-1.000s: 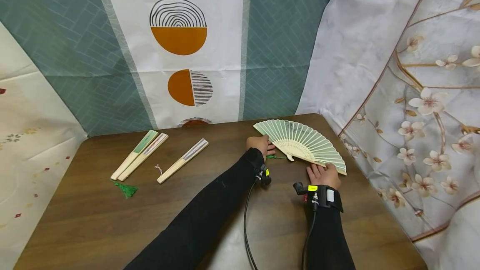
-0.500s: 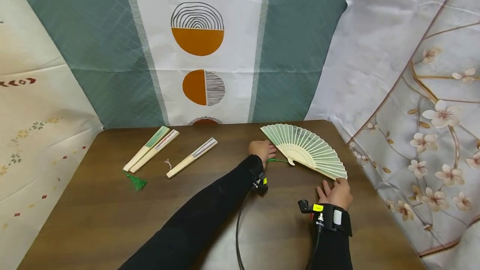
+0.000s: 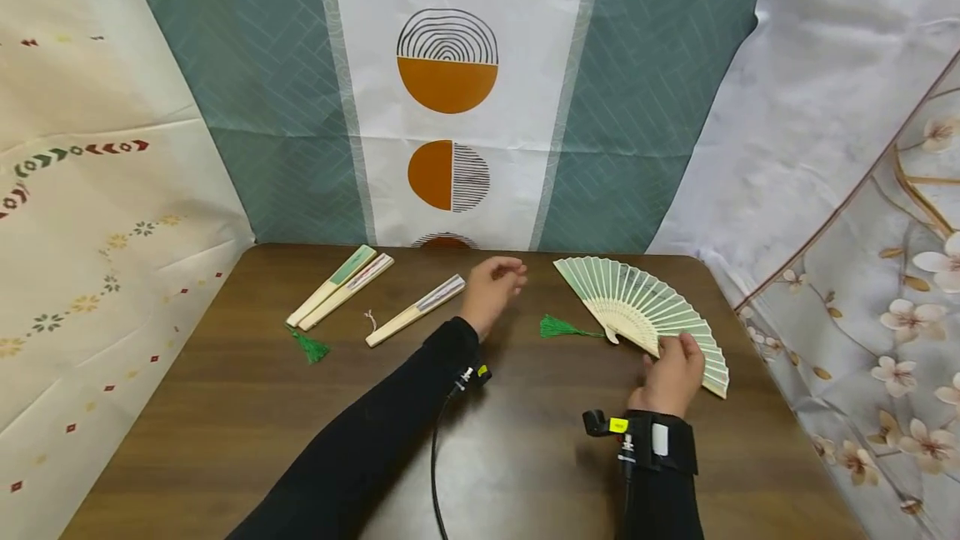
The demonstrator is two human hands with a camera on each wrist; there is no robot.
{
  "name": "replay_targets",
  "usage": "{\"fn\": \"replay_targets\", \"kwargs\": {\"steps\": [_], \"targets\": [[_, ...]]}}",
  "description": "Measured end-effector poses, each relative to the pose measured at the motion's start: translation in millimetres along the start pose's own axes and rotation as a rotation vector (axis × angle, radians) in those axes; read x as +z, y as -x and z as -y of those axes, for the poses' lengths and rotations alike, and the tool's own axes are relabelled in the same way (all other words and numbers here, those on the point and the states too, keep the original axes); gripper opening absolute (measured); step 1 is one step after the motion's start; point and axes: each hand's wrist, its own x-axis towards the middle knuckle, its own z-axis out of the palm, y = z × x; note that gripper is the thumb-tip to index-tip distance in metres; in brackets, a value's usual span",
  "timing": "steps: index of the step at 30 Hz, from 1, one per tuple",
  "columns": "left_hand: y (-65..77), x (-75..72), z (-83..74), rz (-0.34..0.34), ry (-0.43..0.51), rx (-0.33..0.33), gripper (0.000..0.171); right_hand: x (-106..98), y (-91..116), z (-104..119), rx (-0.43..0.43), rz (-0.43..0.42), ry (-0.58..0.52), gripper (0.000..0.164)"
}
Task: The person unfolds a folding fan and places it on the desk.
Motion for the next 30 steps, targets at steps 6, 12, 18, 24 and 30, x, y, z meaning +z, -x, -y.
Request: {"fn": "replay_targets", "kwargs": {"steps": [6,12,18,24,30], "targets": [[-24.5,-80.0,53.2,-0.127,-0.837,0.174,0.036,58,15,-20,-0.232,0.411,0.456,0.051],[-17.7,-109.4,103.8,-0.128,-1.076,0.081,0.042,96,32,-49,-0.341,0.759,0.918,0.059],[-1.3,-117.4,124.6,-0.069,-1.182,0.052,0.027,109,36,-101,-0.425,0.948,1.142,0.069],[3.9,-129.0,127.8,-0.089,-1.273,0.043,0.013,113,30,-141,-0.452,1.004,1.184,0.079],[-2.8,-141.1,121.2,-0.183,-1.267,0.112,0.008,128,13,-159,-0.471,1.008,1.191,0.080]]}}
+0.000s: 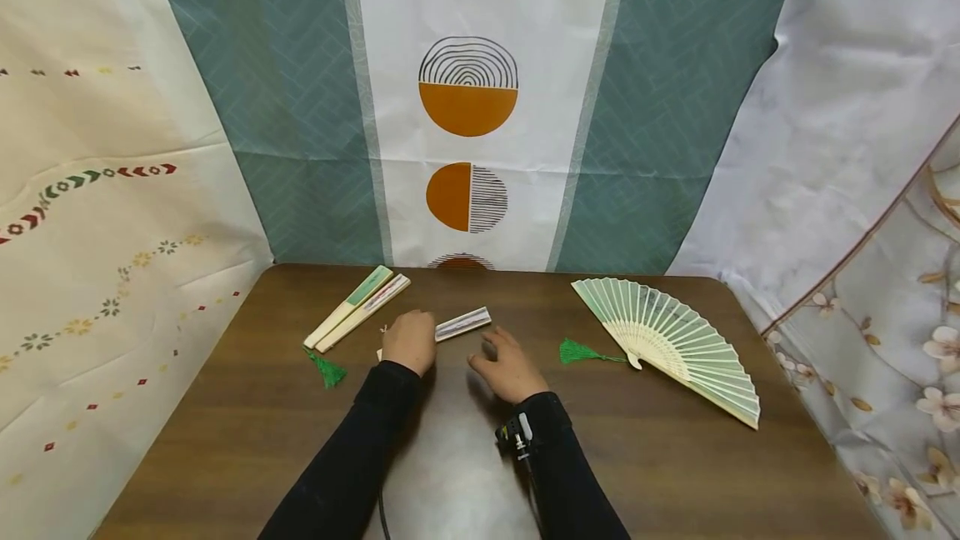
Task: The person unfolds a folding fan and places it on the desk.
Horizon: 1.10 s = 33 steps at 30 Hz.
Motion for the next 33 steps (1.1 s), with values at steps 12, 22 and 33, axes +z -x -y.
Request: {"fn": "replay_targets", "kwargs": {"steps": [12,22,33], "targets": [[-1.5,-27.6,-4.9,0.146,0.097,-0.043,0.020,5,-12,-11,0.000,0.017,-0.011,0.082],[11.2,-89.6,-28.9,0.316,0.735,0.078,0.020,-27,22,61,-0.015,-0.210,-0.350,0.055],[25.8,-131.5,-65.2,0.481,1.128,-0.044,0.019,-43,28,81,0.015,-0.287,-0.698,0.031]]}}
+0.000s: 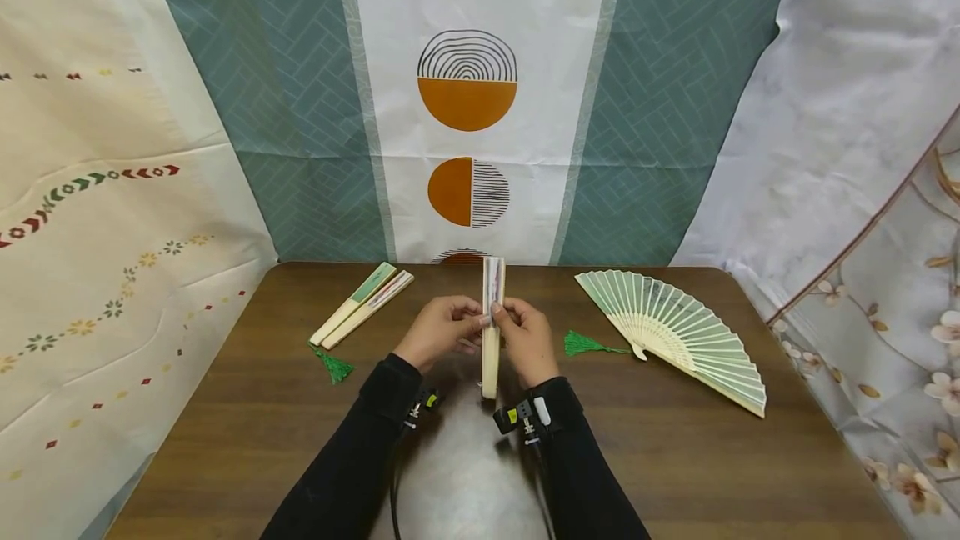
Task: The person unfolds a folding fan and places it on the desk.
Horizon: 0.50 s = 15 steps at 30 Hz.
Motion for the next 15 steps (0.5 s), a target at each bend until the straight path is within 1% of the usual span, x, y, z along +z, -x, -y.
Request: {"fn": "replay_targets", "kwargs": {"steps": [4,6,10,15], "targets": [[-0.3,4.0,0.0,-0.077,-0.057,0.034,0.016,-0.8,-0.1,0.4,0.029,-0.007,-0.067,0.030],[-0.4,5.1,0.5,-0.101,-0.064,0.035,0.014,-1.3,-0.1,0.2,0.034,-0.012,-0.070,0.029],[-0.1,5.5,2.6,-0.115,-0.075,0.039,0.013,-3.3,0.0,-0.5,0.048,-0.028,-0.052,0.026],[-1.9,3.8,5.3,-0.130,-0.063,0.017,0.014,-9.2,-0.6,-0.1,0.092,-0.073,-0.049,0.028]]}}
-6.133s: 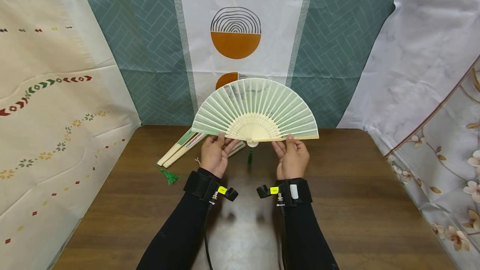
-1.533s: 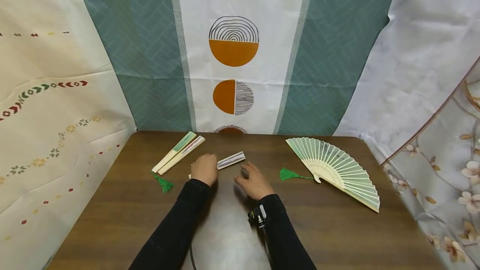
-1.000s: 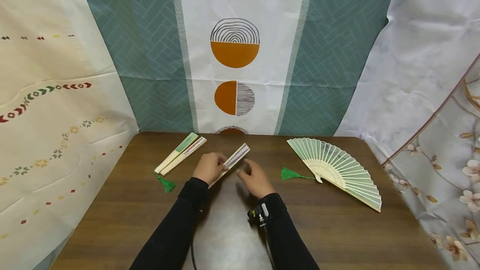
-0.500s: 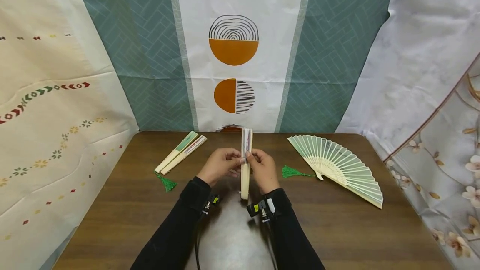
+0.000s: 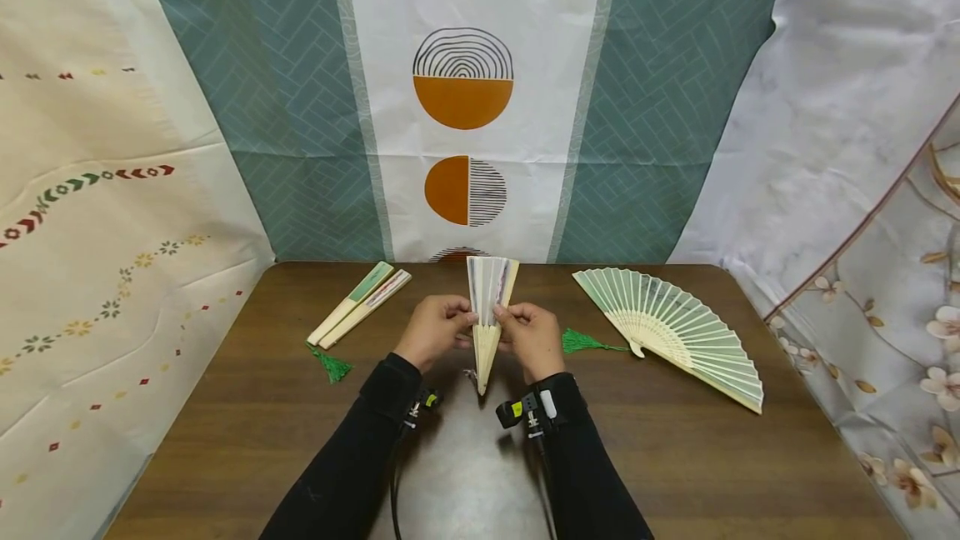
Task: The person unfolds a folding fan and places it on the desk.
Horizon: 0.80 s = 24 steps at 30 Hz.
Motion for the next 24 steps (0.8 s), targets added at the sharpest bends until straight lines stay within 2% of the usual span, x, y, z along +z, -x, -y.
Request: {"fn": "replay_targets", "kwargs": {"steps": [8,16,24], "targets": [[-0.9,-1.8,0.6,-0.005,0.132,-0.054,0.014,-5,-1,1,0.050,-0.045,-0.033,0.032],[-3.2,-5.3,1.2,-0.060,0.253,-0.077,0.012,-10,-3,0,0.069,-0.105,-0.160,0.032],[-5.6,-10.5,3.0,-0.111,0.390,-0.080,0.012,-15,-8,-2,0.057,-0.146,-0.309,0.018]]}}
